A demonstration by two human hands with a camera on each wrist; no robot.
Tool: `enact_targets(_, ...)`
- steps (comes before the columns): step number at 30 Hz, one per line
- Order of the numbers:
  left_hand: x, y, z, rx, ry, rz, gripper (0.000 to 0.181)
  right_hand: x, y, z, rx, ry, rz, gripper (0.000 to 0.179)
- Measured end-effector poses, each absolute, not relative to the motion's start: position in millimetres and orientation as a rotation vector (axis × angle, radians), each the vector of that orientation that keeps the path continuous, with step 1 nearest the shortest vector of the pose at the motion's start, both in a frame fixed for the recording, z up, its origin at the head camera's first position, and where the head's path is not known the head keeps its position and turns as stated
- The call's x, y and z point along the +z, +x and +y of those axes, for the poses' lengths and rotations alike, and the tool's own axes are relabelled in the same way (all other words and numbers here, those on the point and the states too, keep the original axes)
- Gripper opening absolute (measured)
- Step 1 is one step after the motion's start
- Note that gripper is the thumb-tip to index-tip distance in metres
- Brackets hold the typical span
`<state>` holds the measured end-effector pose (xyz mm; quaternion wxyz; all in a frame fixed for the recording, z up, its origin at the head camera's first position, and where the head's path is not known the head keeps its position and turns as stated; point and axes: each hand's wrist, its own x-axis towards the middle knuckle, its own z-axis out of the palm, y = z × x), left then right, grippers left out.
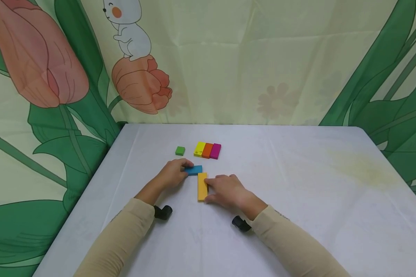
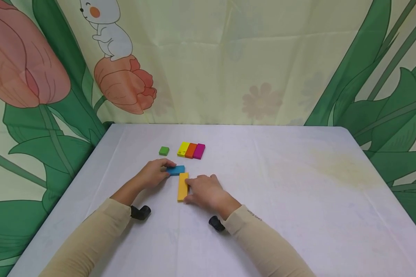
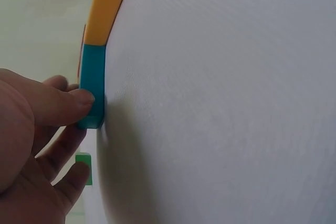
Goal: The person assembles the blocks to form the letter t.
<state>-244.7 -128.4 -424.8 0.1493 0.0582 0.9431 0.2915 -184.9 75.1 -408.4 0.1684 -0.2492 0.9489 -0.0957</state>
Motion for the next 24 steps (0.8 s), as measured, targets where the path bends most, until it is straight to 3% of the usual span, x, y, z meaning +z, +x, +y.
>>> enact_targets(24, -426, -238, -145, 0.825, 0.206, 2.729, 0.035, -409, -180, 62, -0.31, -0.716, 2.692, 0.068)
